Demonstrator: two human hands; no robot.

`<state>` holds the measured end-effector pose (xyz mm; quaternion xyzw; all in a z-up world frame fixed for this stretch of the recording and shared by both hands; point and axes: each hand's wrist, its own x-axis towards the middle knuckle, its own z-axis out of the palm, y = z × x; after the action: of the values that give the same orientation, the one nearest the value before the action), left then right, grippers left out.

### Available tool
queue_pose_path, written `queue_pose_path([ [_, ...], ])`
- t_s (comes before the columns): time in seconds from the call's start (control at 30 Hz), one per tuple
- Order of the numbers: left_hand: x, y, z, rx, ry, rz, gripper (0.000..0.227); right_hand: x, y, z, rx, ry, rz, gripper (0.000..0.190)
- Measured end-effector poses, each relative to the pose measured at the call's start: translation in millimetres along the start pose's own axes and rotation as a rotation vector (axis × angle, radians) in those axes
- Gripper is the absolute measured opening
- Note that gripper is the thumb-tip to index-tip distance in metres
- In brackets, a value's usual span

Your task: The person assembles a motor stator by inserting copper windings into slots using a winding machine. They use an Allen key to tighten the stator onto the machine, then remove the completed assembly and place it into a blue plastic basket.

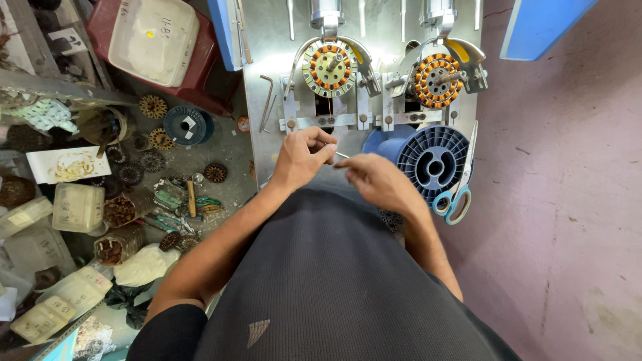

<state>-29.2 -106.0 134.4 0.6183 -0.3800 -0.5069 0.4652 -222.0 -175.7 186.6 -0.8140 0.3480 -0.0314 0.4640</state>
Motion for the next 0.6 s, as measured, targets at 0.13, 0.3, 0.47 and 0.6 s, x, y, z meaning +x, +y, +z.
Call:
queue_pose_path([
  [0.13,-16.1,5.5,-7.8,0.074,-0.046,0.032,0.016,38.0,18.0,0.4,0.239,0.252,0.128,0.029],
  [0.3,-29.9,10.7,-11.7,0.296,-0.078,0.15,0.014,112.3,26.1,20.9,1.01,0.125,0.426,0.024],
  [0.47,-25.5,7.8,-24.3,0.267,-0.012,0.174,0.015,158.7,40.5,20.4,0.822,0.5,0.175,0.014],
  [0.6,-21.1,2.4,-32.5,0.175,-0.015,0.205,0.014,140.9,63.5,0.0,0.199,0.764,0.138,0.009],
])
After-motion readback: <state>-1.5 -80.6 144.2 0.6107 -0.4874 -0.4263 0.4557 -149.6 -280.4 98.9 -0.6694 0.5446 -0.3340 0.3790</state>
